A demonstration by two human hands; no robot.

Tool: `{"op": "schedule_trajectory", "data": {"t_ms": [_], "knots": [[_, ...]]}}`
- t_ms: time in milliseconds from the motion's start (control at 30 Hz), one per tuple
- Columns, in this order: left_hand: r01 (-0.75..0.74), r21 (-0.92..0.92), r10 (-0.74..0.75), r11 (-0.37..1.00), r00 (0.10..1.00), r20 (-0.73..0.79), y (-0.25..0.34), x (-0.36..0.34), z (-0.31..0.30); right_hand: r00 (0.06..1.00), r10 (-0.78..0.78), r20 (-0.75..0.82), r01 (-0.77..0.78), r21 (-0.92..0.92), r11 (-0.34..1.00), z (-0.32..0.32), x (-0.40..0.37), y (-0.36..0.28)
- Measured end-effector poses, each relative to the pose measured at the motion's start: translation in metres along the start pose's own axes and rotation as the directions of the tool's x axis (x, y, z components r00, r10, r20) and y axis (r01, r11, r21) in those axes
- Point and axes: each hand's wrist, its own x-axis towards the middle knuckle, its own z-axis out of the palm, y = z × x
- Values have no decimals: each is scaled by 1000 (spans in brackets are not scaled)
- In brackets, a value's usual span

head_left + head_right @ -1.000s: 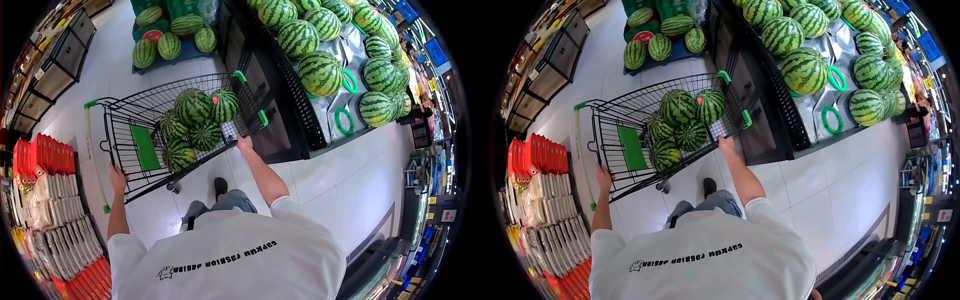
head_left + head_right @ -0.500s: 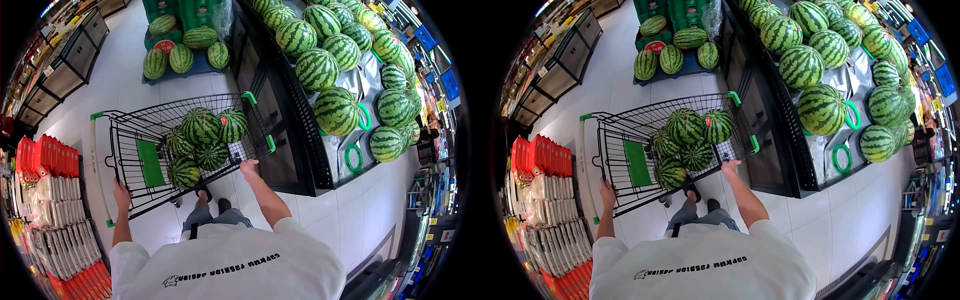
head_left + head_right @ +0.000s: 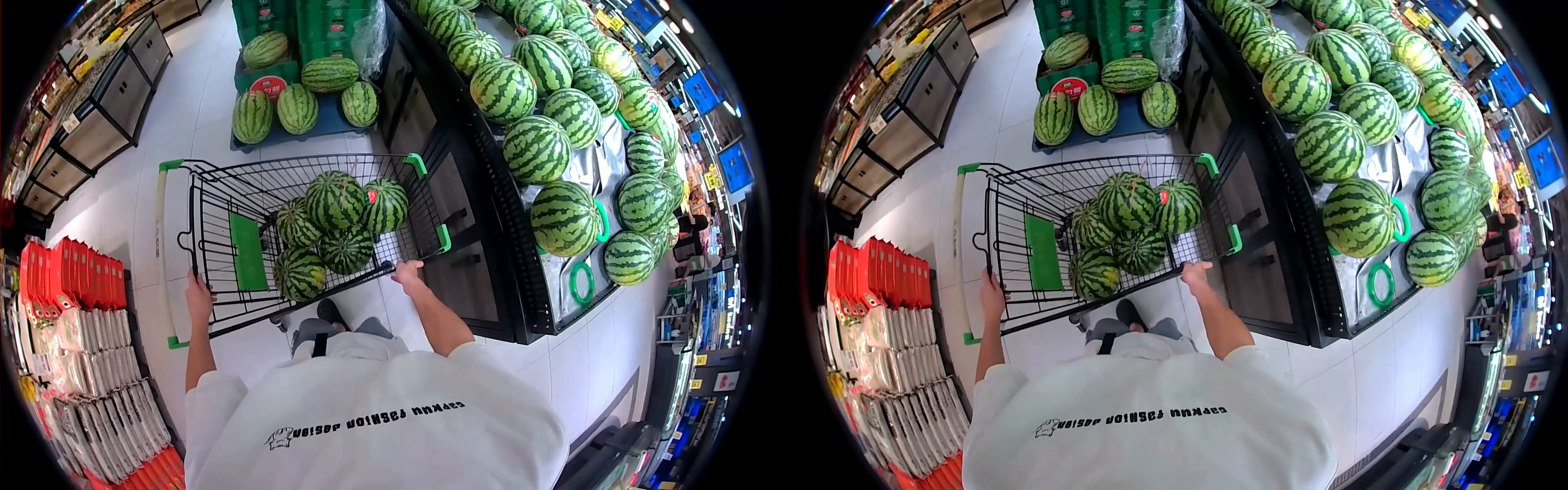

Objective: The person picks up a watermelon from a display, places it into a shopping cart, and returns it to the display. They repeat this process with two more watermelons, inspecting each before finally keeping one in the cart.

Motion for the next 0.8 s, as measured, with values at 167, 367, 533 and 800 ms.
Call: {"op": "schedule_trajectory", "data": {"t_ms": [167, 367, 533, 800], "knots": [[30, -3, -30, 1000, 998, 48, 14, 57, 4, 994, 52, -100, -53, -6, 999, 29, 12, -27], [6, 26, -8, 1000, 998, 56, 13, 120, 14, 996, -90, -25, 90, -1, 996, 43, 61, -29], [7, 21, -8, 1000, 999, 47, 22, 149, 23, 997, 59, -42, -56, 62, 997, 60, 52, -84], [74, -7, -74, 997, 996, 40, 39, 168, 41, 999, -8, 34, 8, 2, 1000, 67, 142, -105]]}}
